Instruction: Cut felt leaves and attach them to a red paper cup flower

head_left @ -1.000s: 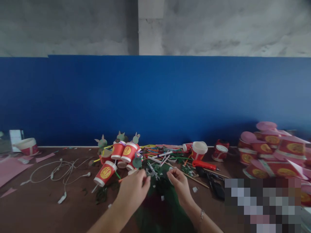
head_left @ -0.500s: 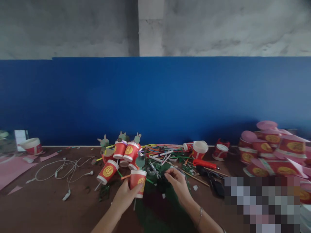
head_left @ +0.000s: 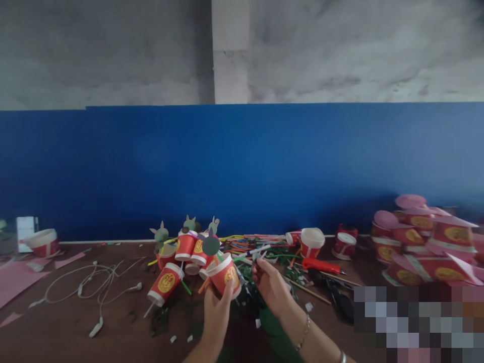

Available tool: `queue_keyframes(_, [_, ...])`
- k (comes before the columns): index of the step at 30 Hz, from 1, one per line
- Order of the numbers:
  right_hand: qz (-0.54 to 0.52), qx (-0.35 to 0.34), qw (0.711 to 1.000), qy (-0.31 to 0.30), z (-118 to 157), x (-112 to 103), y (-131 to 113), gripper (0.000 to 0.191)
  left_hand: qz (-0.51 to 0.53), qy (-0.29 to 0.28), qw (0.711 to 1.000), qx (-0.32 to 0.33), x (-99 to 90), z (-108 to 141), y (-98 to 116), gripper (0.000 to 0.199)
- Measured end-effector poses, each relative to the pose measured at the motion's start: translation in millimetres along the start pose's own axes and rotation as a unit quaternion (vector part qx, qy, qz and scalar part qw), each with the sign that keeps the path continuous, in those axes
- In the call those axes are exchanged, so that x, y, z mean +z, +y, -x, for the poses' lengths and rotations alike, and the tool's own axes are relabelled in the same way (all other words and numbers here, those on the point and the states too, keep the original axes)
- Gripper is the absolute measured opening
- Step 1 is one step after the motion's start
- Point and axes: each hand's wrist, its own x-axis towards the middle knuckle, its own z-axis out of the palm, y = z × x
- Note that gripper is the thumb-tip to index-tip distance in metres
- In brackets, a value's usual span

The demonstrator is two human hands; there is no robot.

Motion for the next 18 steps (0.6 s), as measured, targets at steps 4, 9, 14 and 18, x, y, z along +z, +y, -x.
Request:
queue_keyframes(4, [-0.032,-0.003,0.999,-0.002,-3.3,12.1,11.6,0.018,0.010,0.018,1.000,0.023,2.9,-1.2,-11.7,0.062])
queue_keyframes(9, [-0.033,-0.026,0.999,-0.028,3.1,14.6,22.4,0.020,-0.015,0.024,0.999,0.025,-4.2,-0.1,-24.0,0.053])
queue_keyframes(14, [-0.029,-0.044,0.998,-0.030,8.1,14.0,16.4,0.020,0.014,0.030,0.999,0.008,-2.3,-0.7,-28.9,0.050])
queue_keyframes(18, [-0.012,-0.042,0.998,-0.037,8.6,12.2,15.7,0.020,0.059,0.005,0.998,0.004,0.9,0.2,-34.7,0.049])
